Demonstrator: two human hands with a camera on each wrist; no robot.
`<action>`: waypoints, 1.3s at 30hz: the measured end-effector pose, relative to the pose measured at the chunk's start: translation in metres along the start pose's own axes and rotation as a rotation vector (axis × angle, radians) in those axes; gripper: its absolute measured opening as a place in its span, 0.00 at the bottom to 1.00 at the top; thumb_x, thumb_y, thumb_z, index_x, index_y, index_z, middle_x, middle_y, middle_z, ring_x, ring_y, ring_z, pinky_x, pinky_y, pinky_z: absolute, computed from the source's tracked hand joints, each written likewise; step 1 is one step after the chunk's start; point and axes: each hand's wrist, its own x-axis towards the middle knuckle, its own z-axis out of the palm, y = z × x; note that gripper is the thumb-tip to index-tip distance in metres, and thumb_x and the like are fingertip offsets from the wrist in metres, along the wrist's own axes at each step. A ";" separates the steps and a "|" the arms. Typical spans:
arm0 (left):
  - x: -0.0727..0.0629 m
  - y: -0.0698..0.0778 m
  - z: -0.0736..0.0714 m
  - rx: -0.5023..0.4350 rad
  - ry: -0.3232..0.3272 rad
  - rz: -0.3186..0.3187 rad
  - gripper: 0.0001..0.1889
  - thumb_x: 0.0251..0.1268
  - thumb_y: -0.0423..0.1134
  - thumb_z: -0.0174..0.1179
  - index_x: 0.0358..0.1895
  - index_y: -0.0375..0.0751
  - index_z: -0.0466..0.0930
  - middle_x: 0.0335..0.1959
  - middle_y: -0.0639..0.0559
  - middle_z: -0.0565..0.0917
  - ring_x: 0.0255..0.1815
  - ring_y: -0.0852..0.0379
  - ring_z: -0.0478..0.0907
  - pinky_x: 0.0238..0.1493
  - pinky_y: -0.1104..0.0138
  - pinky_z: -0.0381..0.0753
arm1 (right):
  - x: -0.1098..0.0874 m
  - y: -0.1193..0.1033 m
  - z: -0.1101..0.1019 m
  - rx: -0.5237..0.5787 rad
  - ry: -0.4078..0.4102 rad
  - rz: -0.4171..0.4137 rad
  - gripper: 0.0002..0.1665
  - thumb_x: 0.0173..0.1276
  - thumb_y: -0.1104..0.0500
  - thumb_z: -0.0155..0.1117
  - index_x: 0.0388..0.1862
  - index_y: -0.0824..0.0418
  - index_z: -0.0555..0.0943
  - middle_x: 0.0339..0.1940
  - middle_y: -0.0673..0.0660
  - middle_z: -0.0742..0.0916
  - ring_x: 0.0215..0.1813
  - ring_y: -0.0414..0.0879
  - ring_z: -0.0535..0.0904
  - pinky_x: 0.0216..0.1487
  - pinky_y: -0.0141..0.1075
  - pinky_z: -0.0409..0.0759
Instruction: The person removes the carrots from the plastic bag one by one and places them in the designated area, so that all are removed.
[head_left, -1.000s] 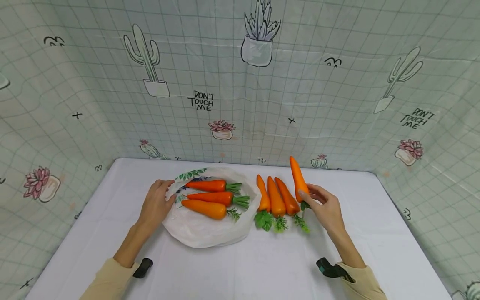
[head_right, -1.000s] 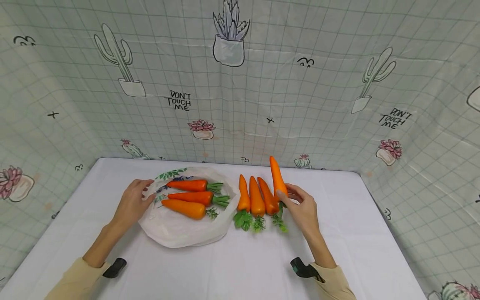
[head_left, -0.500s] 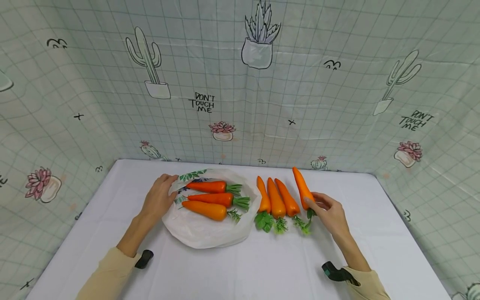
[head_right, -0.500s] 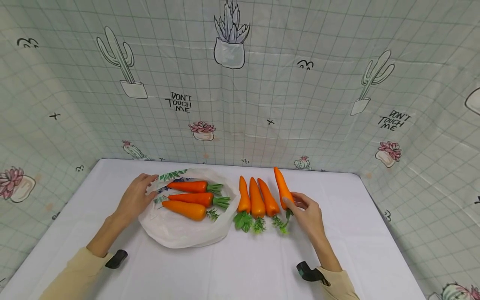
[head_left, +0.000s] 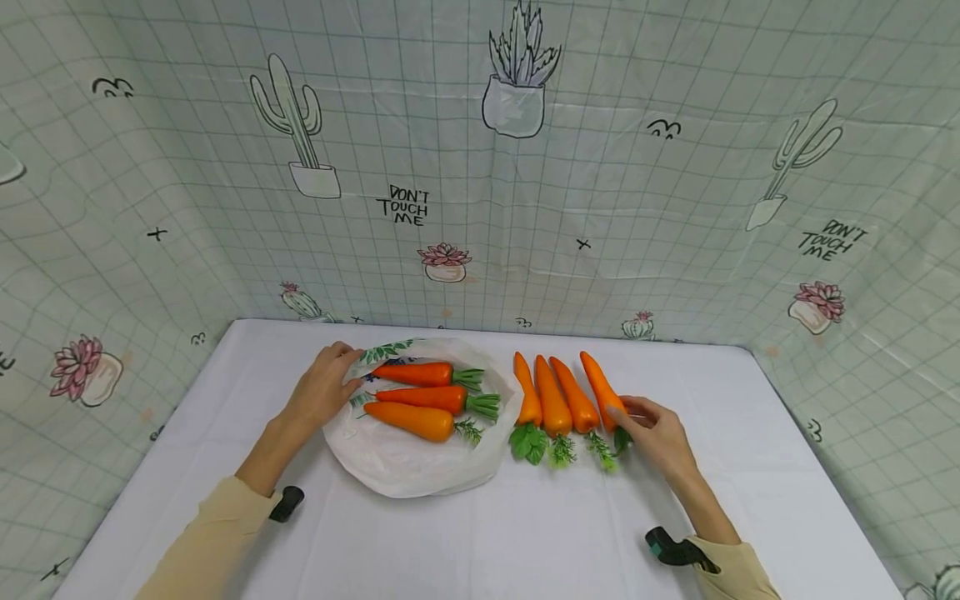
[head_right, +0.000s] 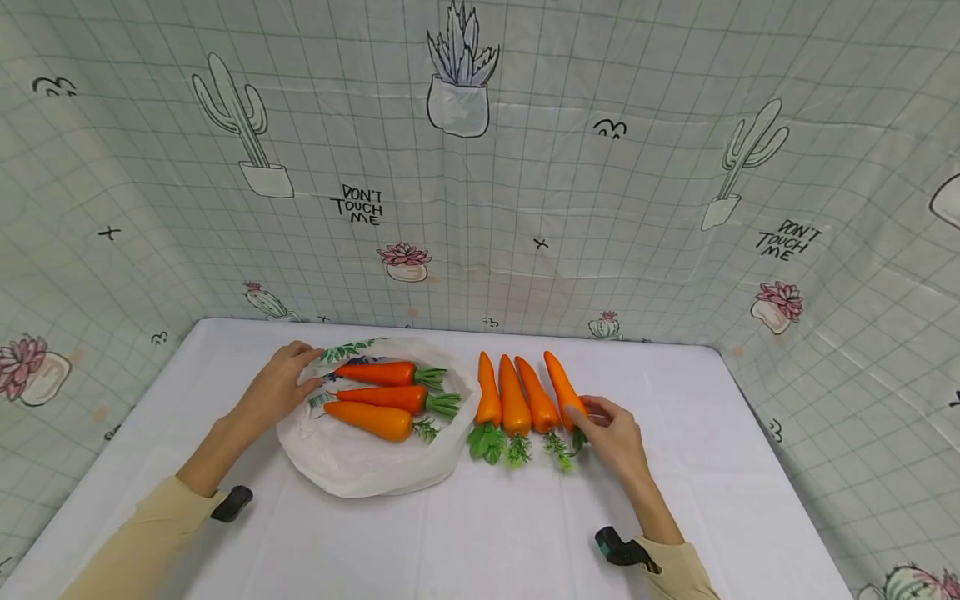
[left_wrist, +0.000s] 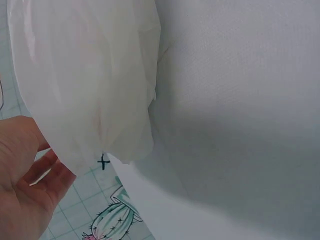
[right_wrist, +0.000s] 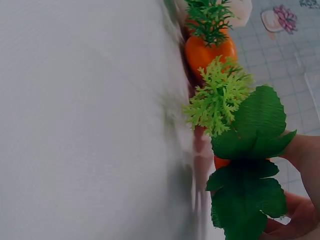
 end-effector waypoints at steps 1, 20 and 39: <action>0.001 0.000 0.000 0.006 -0.008 -0.003 0.24 0.63 0.25 0.69 0.62 0.21 0.76 0.56 0.30 0.77 0.56 0.35 0.74 0.58 0.46 0.80 | 0.000 0.001 0.001 -0.003 -0.002 0.001 0.36 0.75 0.42 0.64 0.70 0.66 0.76 0.64 0.69 0.82 0.65 0.64 0.79 0.65 0.54 0.76; 0.013 -0.002 0.004 0.088 -0.059 -0.007 0.22 0.61 0.27 0.71 0.58 0.21 0.79 0.49 0.30 0.80 0.50 0.36 0.78 0.51 0.49 0.85 | 0.002 0.000 0.006 -0.163 0.040 -0.069 0.30 0.72 0.45 0.68 0.58 0.70 0.82 0.48 0.66 0.89 0.52 0.60 0.86 0.56 0.52 0.82; 0.019 -0.007 0.012 -0.027 -0.114 -0.099 0.17 0.65 0.30 0.69 0.54 0.23 0.81 0.45 0.33 0.83 0.45 0.39 0.81 0.53 0.48 0.84 | 0.000 -0.035 0.016 -0.081 0.146 -0.261 0.22 0.72 0.58 0.69 0.58 0.72 0.81 0.54 0.70 0.86 0.55 0.62 0.83 0.59 0.51 0.81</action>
